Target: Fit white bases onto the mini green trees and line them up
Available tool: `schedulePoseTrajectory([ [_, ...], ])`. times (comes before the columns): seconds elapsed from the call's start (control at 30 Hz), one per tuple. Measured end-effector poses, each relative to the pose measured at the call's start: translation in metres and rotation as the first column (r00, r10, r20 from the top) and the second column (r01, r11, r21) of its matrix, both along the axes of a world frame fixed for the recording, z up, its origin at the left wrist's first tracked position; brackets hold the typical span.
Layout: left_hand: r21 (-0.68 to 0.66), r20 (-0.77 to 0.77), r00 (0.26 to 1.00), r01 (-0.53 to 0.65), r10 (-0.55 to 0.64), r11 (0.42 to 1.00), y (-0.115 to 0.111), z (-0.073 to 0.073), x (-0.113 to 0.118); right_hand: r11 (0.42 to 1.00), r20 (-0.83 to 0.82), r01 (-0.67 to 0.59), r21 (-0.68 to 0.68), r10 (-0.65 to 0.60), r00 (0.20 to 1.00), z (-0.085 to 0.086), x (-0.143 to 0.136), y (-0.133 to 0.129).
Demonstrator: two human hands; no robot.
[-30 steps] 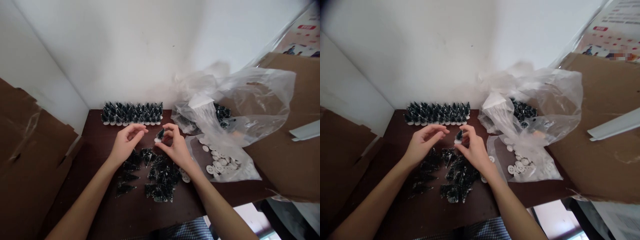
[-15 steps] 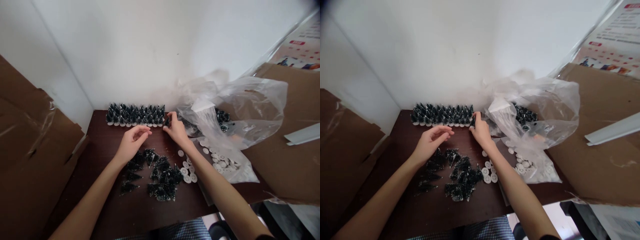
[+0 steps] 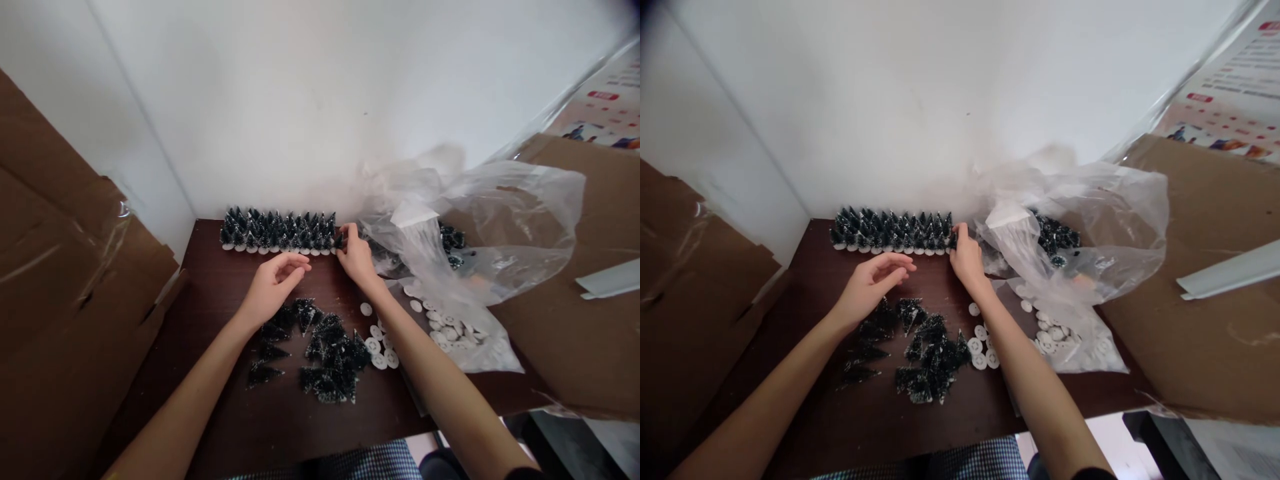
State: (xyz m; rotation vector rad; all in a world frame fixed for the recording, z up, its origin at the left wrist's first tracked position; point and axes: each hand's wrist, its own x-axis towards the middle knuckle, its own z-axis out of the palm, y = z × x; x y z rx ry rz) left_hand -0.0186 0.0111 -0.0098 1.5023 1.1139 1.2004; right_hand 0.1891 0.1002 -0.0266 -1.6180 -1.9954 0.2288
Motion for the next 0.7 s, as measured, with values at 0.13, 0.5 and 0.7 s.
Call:
schedulePoseTrajectory([
  [0.13,0.001,-0.008,1.000,0.002,-0.002,1.000,-0.0002,0.0003,-0.0001,1.000,-0.039,0.006,0.009,-0.005,0.999,-0.0030,0.0000,0.0018],
  [0.5,0.013,-0.023,1.000,-0.013,0.013,1.000,-0.0004,0.0021,0.0000,0.999,-0.117,-0.040,-0.004,0.039,0.992,-0.0049,0.0005,0.0014],
  [0.7,0.017,-0.021,1.000,-0.014,0.014,1.000,-0.0001,0.0008,0.0005,0.997,-0.124,-0.070,-0.024,0.066,0.990,-0.0016,0.0011,0.0000],
])
